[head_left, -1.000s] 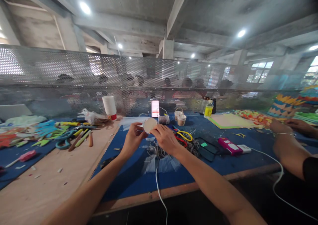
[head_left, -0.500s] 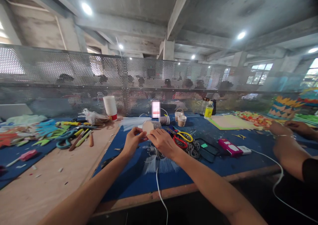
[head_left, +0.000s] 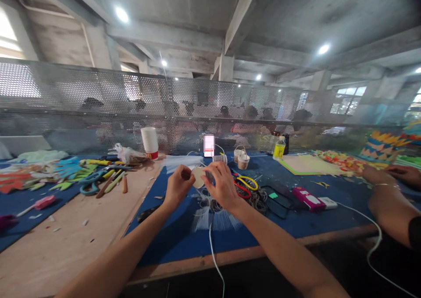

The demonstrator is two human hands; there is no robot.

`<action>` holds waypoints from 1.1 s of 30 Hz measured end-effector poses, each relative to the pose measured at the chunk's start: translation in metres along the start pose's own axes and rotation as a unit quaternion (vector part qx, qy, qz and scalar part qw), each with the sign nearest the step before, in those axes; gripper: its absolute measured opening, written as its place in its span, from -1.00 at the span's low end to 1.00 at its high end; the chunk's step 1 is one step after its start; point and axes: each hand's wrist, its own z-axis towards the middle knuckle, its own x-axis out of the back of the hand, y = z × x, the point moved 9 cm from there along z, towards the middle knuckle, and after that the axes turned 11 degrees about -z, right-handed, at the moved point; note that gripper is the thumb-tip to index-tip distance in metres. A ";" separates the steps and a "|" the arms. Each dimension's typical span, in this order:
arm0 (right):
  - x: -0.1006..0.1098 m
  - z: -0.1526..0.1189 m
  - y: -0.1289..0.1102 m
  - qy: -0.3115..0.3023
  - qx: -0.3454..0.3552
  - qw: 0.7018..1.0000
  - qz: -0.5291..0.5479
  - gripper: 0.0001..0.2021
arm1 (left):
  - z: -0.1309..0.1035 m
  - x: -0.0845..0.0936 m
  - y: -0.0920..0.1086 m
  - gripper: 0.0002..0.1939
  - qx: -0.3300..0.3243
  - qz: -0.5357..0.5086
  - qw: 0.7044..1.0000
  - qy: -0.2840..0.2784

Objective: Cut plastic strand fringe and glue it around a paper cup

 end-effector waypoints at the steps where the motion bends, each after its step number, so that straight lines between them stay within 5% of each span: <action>1: 0.001 0.001 0.003 0.008 -0.014 1.000 0.005 -0.75 | -0.002 -0.002 0.005 -0.91 -0.016 0.006 1.000 -0.009; 9: -0.029 0.000 0.022 -0.052 -0.064 0.995 0.047 -0.79 | -0.015 -0.018 0.031 -0.92 -0.116 0.065 0.988 -0.073; 16: -0.040 -0.004 0.030 -0.081 -0.085 0.993 -0.001 -0.86 | -0.013 -0.018 0.030 -0.89 -0.152 0.109 0.979 -0.078; 24: -0.046 -0.003 0.033 -0.146 -0.096 0.985 -0.001 -0.80 | -0.005 -0.017 0.010 -0.81 -0.075 0.133 0.984 -0.096; 28: -0.027 0.004 0.081 -0.197 -0.145 0.965 -0.096 -0.73 | 0.002 -0.007 -0.004 -0.75 -0.006 0.127 0.988 -0.088; 30: -0.023 -0.007 0.120 -0.300 -0.179 0.910 -0.224 -0.71 | 0.005 -0.001 -0.007 -0.73 0.010 0.127 0.989 -0.077; 33: -0.015 -0.028 0.161 -0.373 -0.209 0.864 -0.265 -0.73 | 0.009 0.004 -0.010 -0.72 0.022 0.130 0.989 -0.062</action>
